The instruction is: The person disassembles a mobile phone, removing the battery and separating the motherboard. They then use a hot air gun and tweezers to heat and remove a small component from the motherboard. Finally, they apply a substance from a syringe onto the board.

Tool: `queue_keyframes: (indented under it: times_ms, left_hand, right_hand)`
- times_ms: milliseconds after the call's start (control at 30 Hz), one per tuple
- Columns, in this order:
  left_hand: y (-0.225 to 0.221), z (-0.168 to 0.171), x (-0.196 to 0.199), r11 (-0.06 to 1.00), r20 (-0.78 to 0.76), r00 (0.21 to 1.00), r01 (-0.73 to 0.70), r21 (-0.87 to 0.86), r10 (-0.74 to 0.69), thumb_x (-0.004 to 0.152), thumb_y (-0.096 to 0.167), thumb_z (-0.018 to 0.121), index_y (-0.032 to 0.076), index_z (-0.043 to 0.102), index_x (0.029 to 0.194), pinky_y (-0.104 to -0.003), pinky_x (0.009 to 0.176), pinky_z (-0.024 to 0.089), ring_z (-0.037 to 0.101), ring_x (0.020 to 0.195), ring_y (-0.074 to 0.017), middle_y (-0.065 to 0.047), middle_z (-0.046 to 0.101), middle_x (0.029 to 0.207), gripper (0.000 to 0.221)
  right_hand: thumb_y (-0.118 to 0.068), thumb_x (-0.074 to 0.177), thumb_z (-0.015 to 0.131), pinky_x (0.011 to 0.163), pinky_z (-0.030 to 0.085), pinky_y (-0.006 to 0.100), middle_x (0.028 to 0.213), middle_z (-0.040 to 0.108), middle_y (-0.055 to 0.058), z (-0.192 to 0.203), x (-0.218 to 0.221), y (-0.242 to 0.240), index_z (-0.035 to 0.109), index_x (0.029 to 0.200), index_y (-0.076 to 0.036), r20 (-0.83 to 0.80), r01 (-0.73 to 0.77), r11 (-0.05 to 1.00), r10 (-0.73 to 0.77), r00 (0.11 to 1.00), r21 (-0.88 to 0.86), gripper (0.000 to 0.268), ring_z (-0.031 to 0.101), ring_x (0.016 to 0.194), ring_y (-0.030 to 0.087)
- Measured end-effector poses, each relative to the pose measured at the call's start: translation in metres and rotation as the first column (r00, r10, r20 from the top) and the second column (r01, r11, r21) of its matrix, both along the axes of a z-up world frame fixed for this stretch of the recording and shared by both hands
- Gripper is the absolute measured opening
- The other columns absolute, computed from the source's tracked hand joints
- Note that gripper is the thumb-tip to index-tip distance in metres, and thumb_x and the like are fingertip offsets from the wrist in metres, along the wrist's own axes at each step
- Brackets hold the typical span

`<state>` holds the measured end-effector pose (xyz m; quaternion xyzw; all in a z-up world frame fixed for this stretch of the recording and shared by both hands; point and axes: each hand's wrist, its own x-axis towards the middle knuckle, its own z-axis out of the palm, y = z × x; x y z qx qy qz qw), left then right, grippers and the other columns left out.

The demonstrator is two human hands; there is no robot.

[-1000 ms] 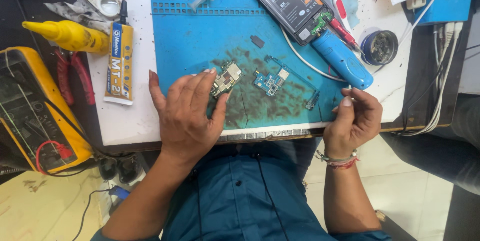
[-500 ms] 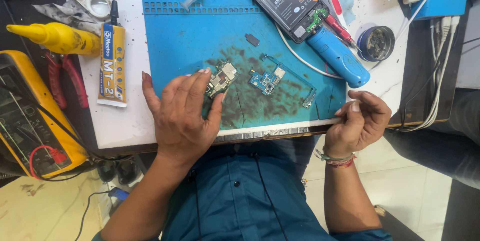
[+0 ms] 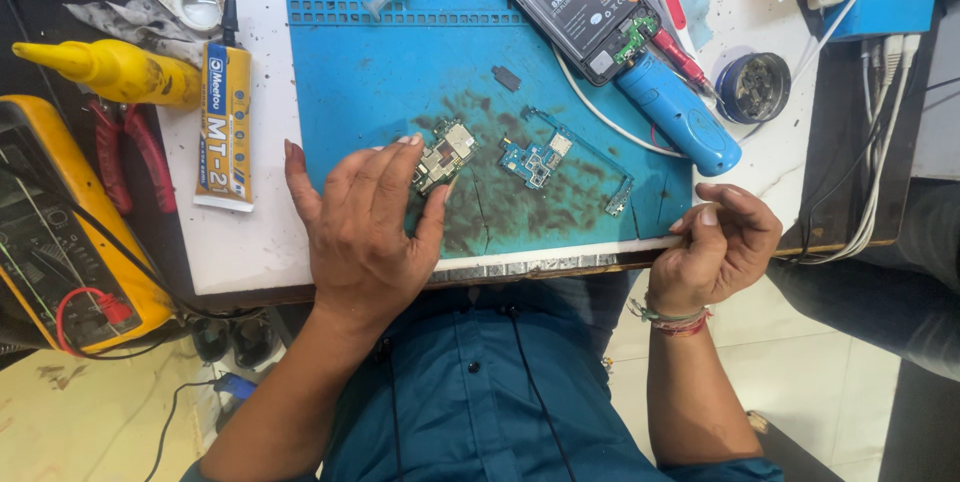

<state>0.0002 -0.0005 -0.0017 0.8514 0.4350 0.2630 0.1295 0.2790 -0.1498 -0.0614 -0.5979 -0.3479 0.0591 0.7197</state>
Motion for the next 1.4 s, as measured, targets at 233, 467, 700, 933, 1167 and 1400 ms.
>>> queue_keyframes:
  times_ms: [233,467,700,933,1167,1400]
  left_hand:
    - [0.0,0.0,0.0,1.0,0.002,1.0,-0.001,0.0,0.001,0.097,0.026,0.079,0.005,0.064,0.136,-0.064,0.125,0.013,0.061,0.119,-0.0253,-0.007,0.07,0.124,0.047]
    - [0.001,0.002,0.0,1.0,0.007,1.0,0.001,0.011,-0.001,0.097,0.026,0.078,0.005,0.064,0.135,-0.064,0.125,0.013,0.061,0.119,-0.0251,-0.006,0.07,0.125,0.045]
    - [0.0,0.003,0.0,1.0,0.007,1.0,0.008,0.021,-0.008,0.097,0.025,0.077,0.004,0.063,0.135,-0.063,0.125,0.013,0.061,0.12,-0.0251,-0.007,0.07,0.125,0.046]
    - [0.001,0.005,0.0,0.999,0.023,1.0,0.017,0.03,-0.017,0.097,0.025,0.076,0.003,0.064,0.135,-0.062,0.125,0.012,0.061,0.119,-0.025,-0.007,0.07,0.124,0.045]
    - [0.001,0.007,-0.001,0.999,0.029,0.998,0.05,0.005,-0.051,0.095,0.026,0.075,0.004,0.063,0.135,-0.063,0.124,0.013,0.06,0.118,-0.0234,-0.005,0.07,0.12,0.047]
    - [0.001,0.005,-0.003,0.997,0.053,0.996,0.068,0.035,-0.07,0.095,0.026,0.073,0.005,0.061,0.137,-0.062,0.124,0.014,0.06,0.116,-0.0214,-0.003,0.07,0.125,0.049]
  right_hand:
    - [0.006,0.1,0.053,0.061,0.045,0.018,0.109,0.068,0.017,-0.001,-0.001,-0.001,0.057,0.121,0.002,0.001,0.017,1.0,-0.017,1.0,-0.015,0.021,0.055,0.066,0.007]
    - [-0.001,0.096,0.076,0.091,0.052,0.035,0.119,0.071,0.015,0.047,-0.02,0.021,0.064,0.123,-0.002,0.593,0.089,0.892,0.218,0.775,-0.443,0.029,0.066,0.103,0.026]
    - [-0.028,0.083,0.089,0.103,0.043,0.045,0.13,0.069,0.017,0.09,-0.06,0.072,0.066,0.126,-0.001,0.63,0.044,0.77,0.487,0.605,-0.637,0.056,0.063,0.118,0.037]
    - [-0.028,0.079,0.091,0.093,0.049,0.044,0.116,0.071,0.01,0.101,-0.06,0.085,0.067,0.114,-0.007,0.669,0.045,0.804,0.46,0.585,-0.592,0.047,0.067,0.105,0.031]
    - [-0.001,0.097,0.08,0.067,0.051,0.024,0.102,0.067,0.009,0.084,-0.04,0.076,0.067,0.119,-0.004,0.395,-0.098,0.835,0.356,0.847,-0.542,0.025,0.064,0.073,0.014]
    - [0.013,0.102,0.069,0.083,0.056,0.032,0.111,0.071,0.012,0.089,0.041,0.108,0.069,0.116,-0.002,0.845,0.228,0.943,0.089,0.527,-0.242,0.02,0.071,0.094,0.026]
